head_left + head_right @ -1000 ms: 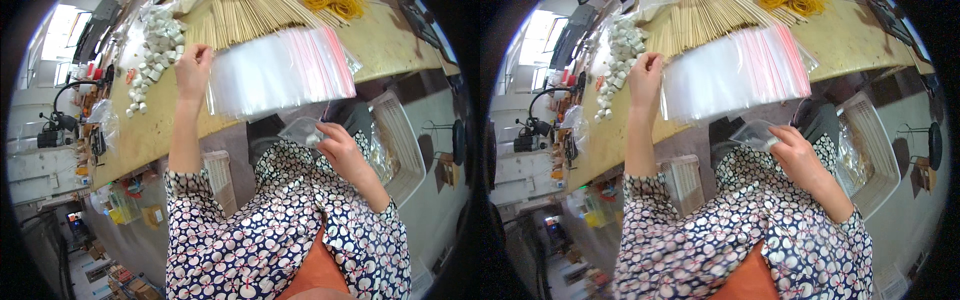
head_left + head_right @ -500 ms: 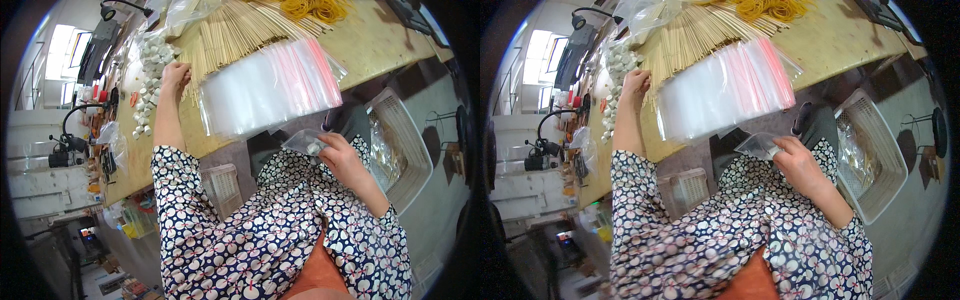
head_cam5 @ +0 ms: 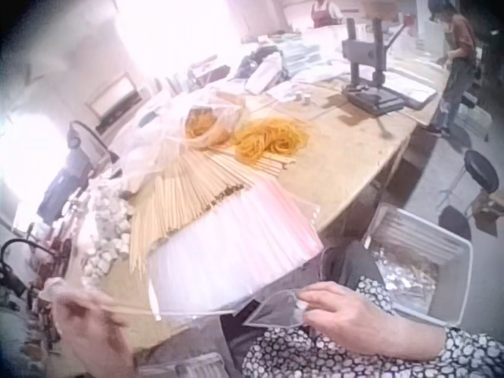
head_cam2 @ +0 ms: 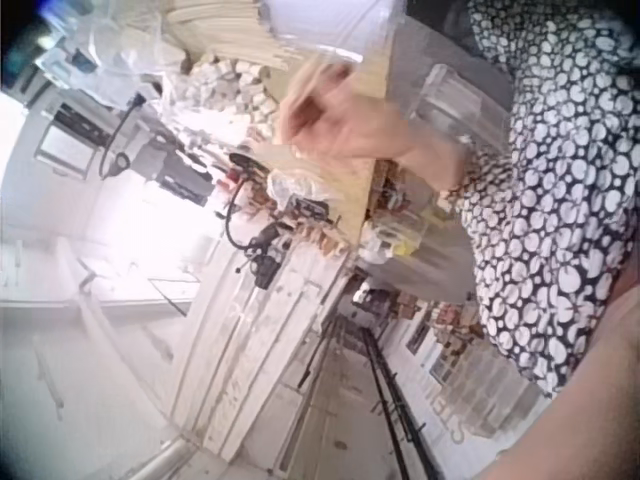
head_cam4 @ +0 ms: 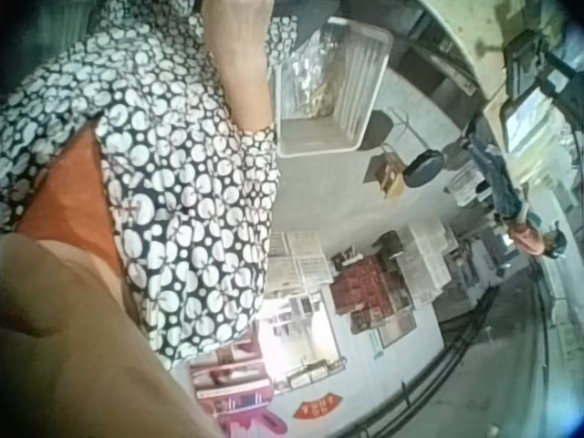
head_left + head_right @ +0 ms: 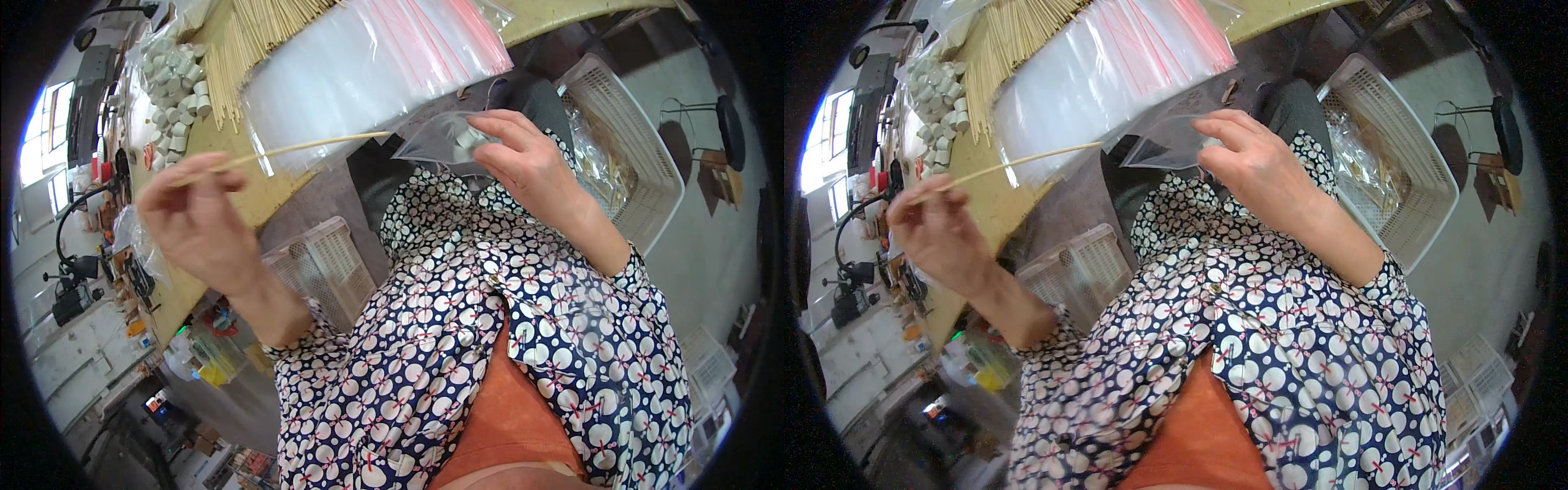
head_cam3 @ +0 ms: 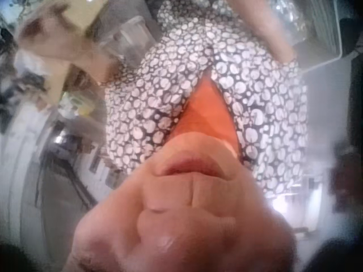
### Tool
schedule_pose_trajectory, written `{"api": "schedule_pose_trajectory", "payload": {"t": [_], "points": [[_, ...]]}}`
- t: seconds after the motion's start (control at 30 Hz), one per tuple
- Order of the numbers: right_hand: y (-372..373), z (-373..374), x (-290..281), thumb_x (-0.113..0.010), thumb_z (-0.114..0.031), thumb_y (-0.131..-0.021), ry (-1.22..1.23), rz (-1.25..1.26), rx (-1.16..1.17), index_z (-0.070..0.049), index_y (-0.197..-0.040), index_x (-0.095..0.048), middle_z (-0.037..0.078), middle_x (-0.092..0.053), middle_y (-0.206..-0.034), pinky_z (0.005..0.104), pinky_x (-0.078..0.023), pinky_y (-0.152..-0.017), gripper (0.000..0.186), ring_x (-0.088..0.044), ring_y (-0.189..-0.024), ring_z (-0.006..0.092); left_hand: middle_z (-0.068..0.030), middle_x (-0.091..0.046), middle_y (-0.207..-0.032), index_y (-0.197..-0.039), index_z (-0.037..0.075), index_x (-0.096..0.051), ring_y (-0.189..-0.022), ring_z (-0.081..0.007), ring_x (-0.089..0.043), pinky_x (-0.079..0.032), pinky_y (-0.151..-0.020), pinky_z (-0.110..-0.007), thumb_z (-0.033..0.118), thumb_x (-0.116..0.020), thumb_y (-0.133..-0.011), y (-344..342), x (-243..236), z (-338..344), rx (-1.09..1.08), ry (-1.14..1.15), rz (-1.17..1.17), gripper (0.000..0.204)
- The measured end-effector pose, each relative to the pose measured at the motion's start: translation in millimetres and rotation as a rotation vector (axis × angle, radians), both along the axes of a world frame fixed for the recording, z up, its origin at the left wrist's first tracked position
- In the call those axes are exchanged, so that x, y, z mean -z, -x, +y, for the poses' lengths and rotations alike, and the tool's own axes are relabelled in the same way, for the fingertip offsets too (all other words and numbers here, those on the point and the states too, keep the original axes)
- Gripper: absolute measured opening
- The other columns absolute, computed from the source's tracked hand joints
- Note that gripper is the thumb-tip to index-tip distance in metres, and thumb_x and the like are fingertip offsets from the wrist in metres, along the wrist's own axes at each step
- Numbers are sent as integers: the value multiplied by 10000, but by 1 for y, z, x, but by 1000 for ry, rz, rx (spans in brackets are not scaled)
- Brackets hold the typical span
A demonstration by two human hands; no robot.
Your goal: The person repeatedly opens small zip-top bags, places a white cylindrical object and a wooden stick into each bag, then seals the bags. The person also adds a yellow rubber band to some bags. The filled bags are placed into a white basket on the table.
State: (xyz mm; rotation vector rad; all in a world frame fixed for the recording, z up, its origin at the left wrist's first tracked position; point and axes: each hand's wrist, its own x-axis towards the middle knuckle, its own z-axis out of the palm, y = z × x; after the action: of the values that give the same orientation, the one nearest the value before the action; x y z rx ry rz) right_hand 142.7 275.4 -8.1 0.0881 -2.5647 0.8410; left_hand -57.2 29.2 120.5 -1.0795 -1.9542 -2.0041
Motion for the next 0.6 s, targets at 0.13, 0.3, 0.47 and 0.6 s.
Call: {"api": "schedule_pose_trajectory", "payload": {"t": [0.13,0.3,0.47,0.6], "points": [[4,-5,-10,-674,-7,-794,-12,21,-27,12,-909,-617,195,-650,-1247,430,-522,-1016,130,-607,-1212,363,-194,-720,-1018,-1124,1,-563,-907,-187,-714,-604,-799,-295,-113,-690,-899,-51,64,22,132,96,-75,283],[3,-6,-17,-670,-6,-794,-11,24,-45,11,-918,-631,193,-657,-1237,429,-534,-1000,132,-615,-1204,364,-136,-720,-1188,-1123,38,-612,-1078,-197,-678,-545,-908,-318,-20,-800,-830,-52,105,38,60,367,102,353],[-5,-5,-9,-673,-10,-783,36,15,-34,16,-894,-637,201,-660,-1229,427,-534,-999,120,-618,-1196,366,-76,-717,-997,-1004,17,-680,-819,-132,-629,-518,-734,-275,2,-778,-857,-14,82,26,-50,450,77,177],[-8,-8,0,-651,-7,-775,19,-41,-8,21,-876,-635,209,-660,-1229,438,-520,-1015,106,-615,-1190,378,-34,-695,-843,-983,-1,-713,-745,-77,-625,-504,-696,-235,72,-720,-934,42,49,53,-74,634,104,88]]}}
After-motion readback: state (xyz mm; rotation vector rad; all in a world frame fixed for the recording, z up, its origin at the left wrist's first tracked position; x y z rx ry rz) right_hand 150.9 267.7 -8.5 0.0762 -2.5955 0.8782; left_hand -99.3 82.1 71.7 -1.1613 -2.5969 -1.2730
